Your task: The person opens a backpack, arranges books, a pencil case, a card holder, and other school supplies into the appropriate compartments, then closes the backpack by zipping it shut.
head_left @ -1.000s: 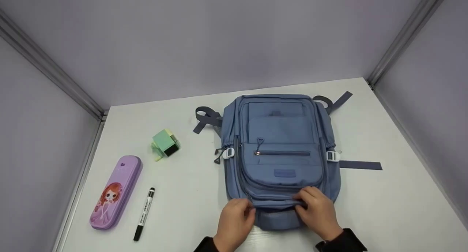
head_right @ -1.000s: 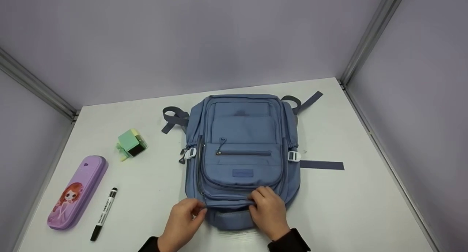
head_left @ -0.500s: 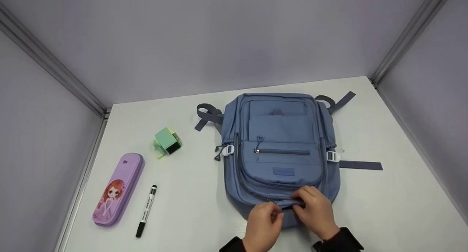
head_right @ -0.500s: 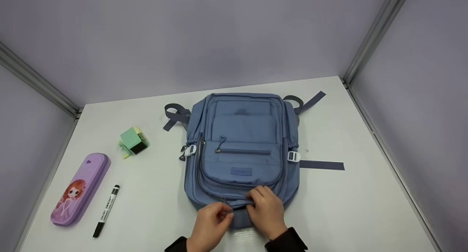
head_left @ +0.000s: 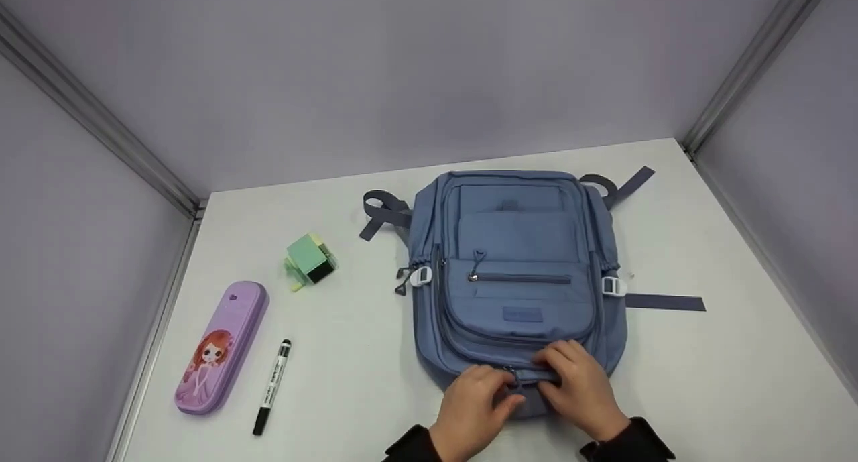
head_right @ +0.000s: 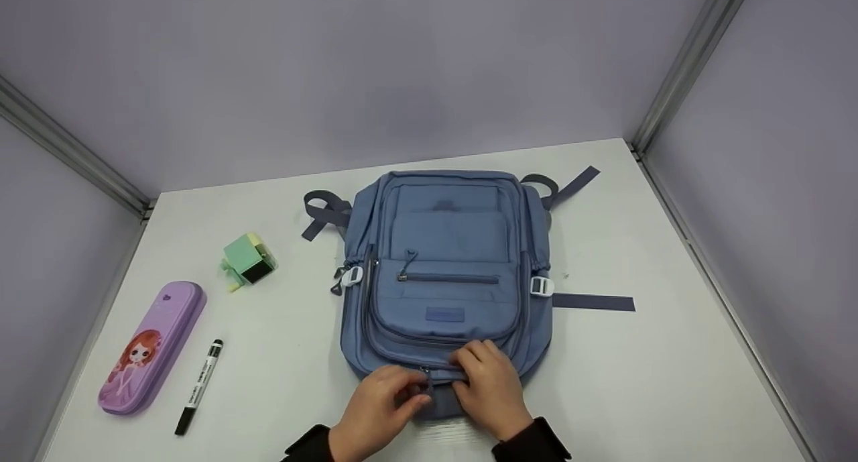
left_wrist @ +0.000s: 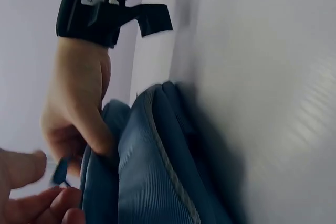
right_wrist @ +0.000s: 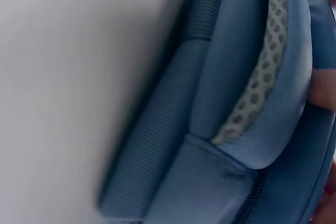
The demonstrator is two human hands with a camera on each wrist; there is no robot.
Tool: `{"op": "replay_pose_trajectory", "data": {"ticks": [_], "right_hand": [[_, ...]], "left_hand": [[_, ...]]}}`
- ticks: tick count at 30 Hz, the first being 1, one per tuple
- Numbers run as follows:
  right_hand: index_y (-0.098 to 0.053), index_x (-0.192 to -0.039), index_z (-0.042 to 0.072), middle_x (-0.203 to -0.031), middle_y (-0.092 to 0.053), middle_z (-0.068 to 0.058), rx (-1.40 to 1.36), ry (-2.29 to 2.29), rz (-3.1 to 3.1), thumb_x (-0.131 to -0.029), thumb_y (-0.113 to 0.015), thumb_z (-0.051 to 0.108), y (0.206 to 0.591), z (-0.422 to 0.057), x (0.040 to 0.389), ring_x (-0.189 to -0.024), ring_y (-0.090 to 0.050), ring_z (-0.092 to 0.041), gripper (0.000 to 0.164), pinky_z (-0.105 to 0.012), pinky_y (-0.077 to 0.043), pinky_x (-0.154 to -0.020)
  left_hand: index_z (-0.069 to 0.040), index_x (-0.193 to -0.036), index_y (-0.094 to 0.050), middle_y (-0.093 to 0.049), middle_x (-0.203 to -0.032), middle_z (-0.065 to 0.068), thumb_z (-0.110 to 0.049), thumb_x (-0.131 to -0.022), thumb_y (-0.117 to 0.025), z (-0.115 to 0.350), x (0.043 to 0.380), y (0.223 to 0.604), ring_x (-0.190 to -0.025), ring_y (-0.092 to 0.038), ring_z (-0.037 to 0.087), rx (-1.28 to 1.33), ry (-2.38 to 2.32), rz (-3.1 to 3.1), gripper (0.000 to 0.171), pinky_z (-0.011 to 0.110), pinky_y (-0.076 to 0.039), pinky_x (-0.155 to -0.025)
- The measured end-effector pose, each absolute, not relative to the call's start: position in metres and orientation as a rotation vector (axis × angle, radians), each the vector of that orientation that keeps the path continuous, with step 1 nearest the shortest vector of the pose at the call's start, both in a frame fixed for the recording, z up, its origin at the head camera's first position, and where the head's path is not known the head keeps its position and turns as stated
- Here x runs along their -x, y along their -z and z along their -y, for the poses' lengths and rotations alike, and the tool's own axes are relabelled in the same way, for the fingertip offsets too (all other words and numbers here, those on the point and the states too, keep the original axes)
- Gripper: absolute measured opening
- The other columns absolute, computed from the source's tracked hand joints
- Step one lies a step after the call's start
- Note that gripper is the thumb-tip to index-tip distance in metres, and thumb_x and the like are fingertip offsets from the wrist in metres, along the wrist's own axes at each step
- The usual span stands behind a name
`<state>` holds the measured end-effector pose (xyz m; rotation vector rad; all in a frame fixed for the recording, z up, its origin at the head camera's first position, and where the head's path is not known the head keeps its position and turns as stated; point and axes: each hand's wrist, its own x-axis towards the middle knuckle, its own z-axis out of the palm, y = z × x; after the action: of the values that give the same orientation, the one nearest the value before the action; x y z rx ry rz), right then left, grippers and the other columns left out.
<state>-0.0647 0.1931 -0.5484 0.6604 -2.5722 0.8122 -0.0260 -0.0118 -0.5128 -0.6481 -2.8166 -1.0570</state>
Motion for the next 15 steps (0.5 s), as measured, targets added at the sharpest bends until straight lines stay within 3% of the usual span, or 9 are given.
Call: {"op": "replay_pose_trajectory", "data": {"ticks": [3, 8, 12, 15], "right_hand": [[-0.068, -0.093, 0.019, -0.091, -0.062, 0.009, -0.708, -0.825, 2.600, -0.057, -0.085, -0.007, 0.545, -0.194, 0.064, -0.083, -0.054, -0.007, 0.048, -0.031, -0.048, -0.073], [-0.068, -0.100, 0.019, -0.097, -0.062, 0.010, -0.801, -0.877, 2.565, -0.062, -0.085, -0.003, 0.538, -0.190, 0.060, -0.088, -0.053, -0.006, 0.047, -0.028, -0.046, -0.077], [-0.065, -0.096, 0.017, -0.094, -0.059, 0.011, -0.832, -0.991, 2.478, -0.066, -0.073, -0.011, 0.534, -0.181, 0.054, -0.084, -0.050, -0.003, 0.042, -0.021, -0.041, -0.075], [-0.061, -0.089, 0.017, -0.085, -0.053, 0.011, -0.808, -0.970, 2.473, -0.071, -0.079, -0.003, 0.535, -0.173, 0.049, -0.078, -0.042, 0.000, 0.032, -0.018, -0.035, -0.070]], "left_hand": [[-0.016, -0.103, -0.071, -0.065, -0.085, -0.004, -0.035, -0.094, -0.065, 0.023, 0.027, 0.513, -0.078, -0.059, 0.005, 0.681, 1.019, 2.795, 0.022, 0.016, -0.046, -0.069], [-0.015, -0.093, -0.070, -0.062, -0.084, -0.004, -0.021, -0.090, -0.073, 0.038, 0.034, 0.514, -0.076, -0.057, 0.009, 0.672, 0.836, 2.661, 0.008, 0.020, -0.046, -0.069], [-0.015, -0.094, -0.069, -0.059, -0.088, -0.002, -0.015, -0.081, -0.080, 0.042, 0.040, 0.519, -0.078, -0.053, 0.011, 0.697, 0.678, 2.554, 0.017, 0.023, -0.045, -0.071], [-0.017, -0.098, -0.069, -0.059, -0.093, -0.002, -0.018, -0.080, -0.081, 0.041, 0.040, 0.526, -0.083, -0.053, 0.011, 0.749, 0.601, 2.531, 0.022, 0.026, -0.045, -0.074]]}}
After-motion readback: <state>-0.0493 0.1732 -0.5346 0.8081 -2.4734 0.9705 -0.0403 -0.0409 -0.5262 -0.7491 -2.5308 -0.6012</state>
